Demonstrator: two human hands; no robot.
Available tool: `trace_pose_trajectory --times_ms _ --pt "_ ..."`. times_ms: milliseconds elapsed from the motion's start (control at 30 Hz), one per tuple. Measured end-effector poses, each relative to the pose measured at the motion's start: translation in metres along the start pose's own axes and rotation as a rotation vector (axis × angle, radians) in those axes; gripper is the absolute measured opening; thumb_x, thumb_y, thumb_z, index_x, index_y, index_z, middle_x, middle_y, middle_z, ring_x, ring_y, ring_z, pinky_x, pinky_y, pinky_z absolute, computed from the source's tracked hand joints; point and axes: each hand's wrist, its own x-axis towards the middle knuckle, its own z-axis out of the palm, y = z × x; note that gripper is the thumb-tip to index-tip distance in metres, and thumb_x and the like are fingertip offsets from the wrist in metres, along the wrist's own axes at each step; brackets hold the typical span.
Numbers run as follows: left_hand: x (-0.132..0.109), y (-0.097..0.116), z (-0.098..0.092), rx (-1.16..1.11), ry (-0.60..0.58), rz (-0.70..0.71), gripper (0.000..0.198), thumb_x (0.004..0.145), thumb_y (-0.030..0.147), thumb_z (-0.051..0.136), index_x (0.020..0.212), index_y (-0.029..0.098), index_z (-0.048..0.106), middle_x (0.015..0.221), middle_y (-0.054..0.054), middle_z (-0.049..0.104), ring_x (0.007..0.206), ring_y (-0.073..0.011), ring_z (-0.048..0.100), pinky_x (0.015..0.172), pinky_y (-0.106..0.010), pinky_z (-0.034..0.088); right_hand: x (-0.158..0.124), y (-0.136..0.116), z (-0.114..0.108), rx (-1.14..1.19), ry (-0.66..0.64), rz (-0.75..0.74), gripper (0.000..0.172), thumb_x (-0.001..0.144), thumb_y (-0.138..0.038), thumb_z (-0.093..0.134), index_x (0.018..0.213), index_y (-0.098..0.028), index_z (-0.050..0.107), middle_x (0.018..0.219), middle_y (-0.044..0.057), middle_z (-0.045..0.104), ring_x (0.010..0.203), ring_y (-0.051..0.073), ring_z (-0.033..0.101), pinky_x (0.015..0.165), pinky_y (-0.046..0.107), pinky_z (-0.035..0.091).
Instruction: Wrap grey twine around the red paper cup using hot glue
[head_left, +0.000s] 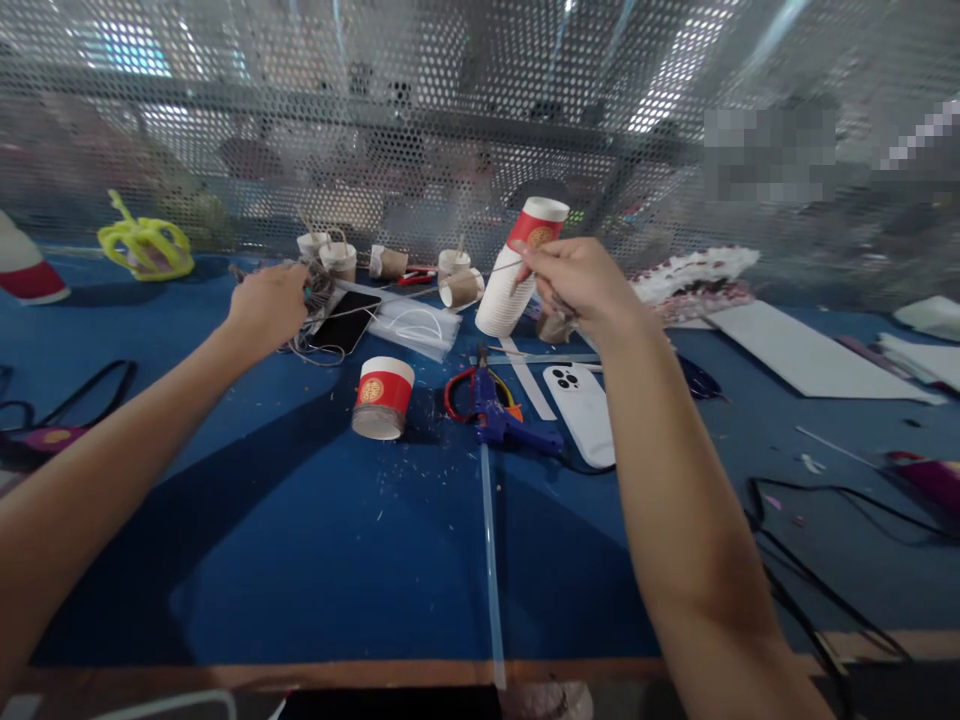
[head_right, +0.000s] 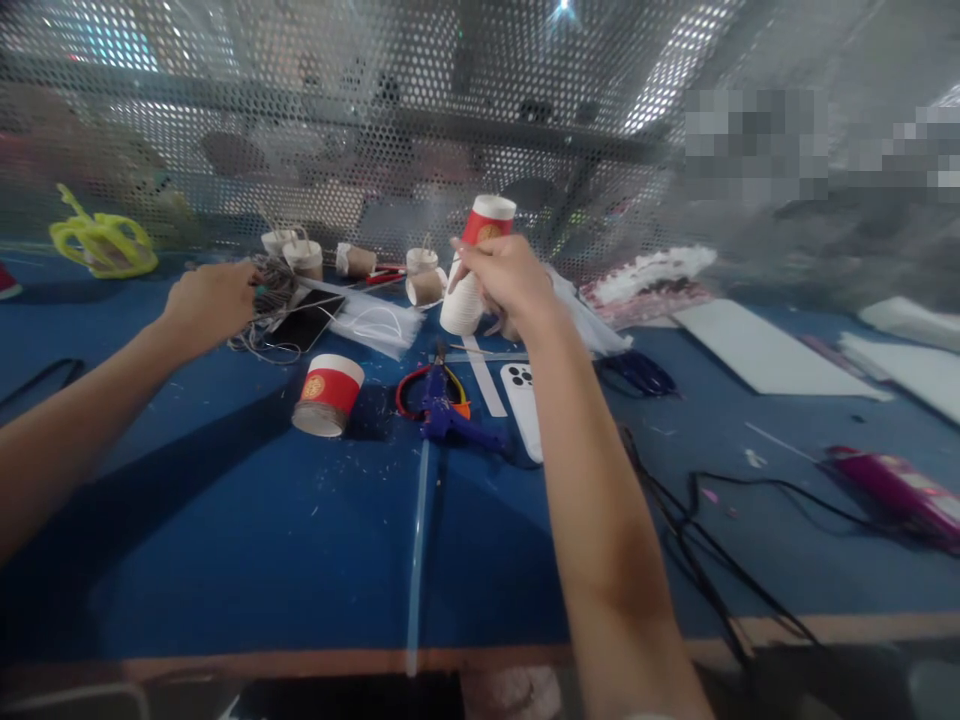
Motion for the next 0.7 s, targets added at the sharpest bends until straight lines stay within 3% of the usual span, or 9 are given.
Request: trace_pose_trajectory --times_ms 167,233,367,433,467,567,633,700 --pt "0.006 0.010 -0.006 -0.162 0.028 0.013 0.021 0.085 0.021 0.049 0.104 0.019 0.059 0.085 -0.004 0.064 0.085 -0.0211 0.055 0.082 -0.042 0.045 -0.005 -0.006 0.015 0.027 -0.280 0.042 0.044 0.092 -0.044 0.060 0.057 -0.017 0.064 0.039 -0.001 0.055 0.030 0.008 0.047 0.032 0.022 0.035" --pt "0.005 0.019 -0.009 -0.268 -0.041 0.013 0.025 0.082 0.020 0.052 0.106 0.018 0.058 0.082 -0.003 0.064 0.070 -0.0156 0.053 0.070 -0.035 0.046 -0.007 -0.010 0.019 0.063 -0.371 0.048 0.043 0.089 -0.048 0.062 0.060 -0.017 0.067 0.047 0.002 0.063 0.037 0.011 0.056 0.034 0.023 0.043" --pt "-0.008 0.039 -0.015 -0.549 -0.390 0.112 0.044 0.083 0.026 0.049 0.127 0.023 0.050 0.067 0.000 0.061 0.042 -0.0075 0.034 0.046 -0.026 0.037 -0.016 -0.021 0.028 0.149 -0.471 0.014 0.042 0.089 -0.048 0.061 0.063 -0.016 0.069 0.057 0.004 0.070 0.050 0.014 0.067 0.043 0.025 0.054" --pt "-0.016 0.047 -0.015 -0.811 -0.682 0.189 0.057 0.080 0.029 0.051 0.136 0.025 0.041 0.070 0.000 0.061 0.040 -0.0073 0.037 0.043 -0.025 0.037 -0.023 -0.026 0.037 0.172 -0.491 -0.016 0.041 0.091 -0.045 0.060 0.063 -0.016 0.069 0.059 0.004 0.070 0.052 0.013 0.068 0.046 0.024 0.055" --pt "-0.019 0.050 -0.015 -0.857 -0.754 0.212 0.059 0.079 0.030 0.053 0.136 0.026 0.041 0.072 0.000 0.062 0.042 -0.0078 0.040 0.043 -0.024 0.037 -0.026 -0.028 0.042 0.174 -0.503 -0.030 0.040 0.091 -0.044 0.060 0.063 -0.016 0.068 0.059 0.003 0.070 0.052 0.013 0.067 0.047 0.024 0.055" --pt "-0.024 0.055 -0.013 -0.846 -0.899 0.267 0.047 0.075 0.031 0.061 0.121 0.024 0.054 0.071 0.000 0.062 0.047 -0.0089 0.049 0.044 -0.022 0.040 -0.032 -0.031 0.058 0.171 -0.533 -0.075 0.037 0.087 -0.045 0.064 0.063 -0.017 0.069 0.061 0.002 0.070 0.056 0.011 0.067 0.054 0.022 0.055" --pt "-0.023 0.055 -0.012 -0.792 -0.910 0.278 0.028 0.075 0.033 0.063 0.100 0.021 0.062 0.067 0.001 0.060 0.048 -0.0082 0.051 0.045 -0.020 0.041 -0.031 -0.028 0.063 0.167 -0.524 -0.103 0.037 0.084 -0.048 0.067 0.064 -0.018 0.069 0.064 0.001 0.070 0.061 0.011 0.067 0.058 0.021 0.054" --pt "-0.020 0.053 -0.014 -0.776 -0.857 0.258 0.018 0.077 0.035 0.064 0.079 0.018 0.061 0.061 0.002 0.057 0.046 -0.0056 0.047 0.046 -0.018 0.040 -0.027 -0.023 0.063 0.161 -0.482 -0.132 0.036 0.082 -0.050 0.068 0.066 -0.018 0.069 0.069 0.001 0.071 0.066 0.010 0.066 0.060 0.019 0.052"
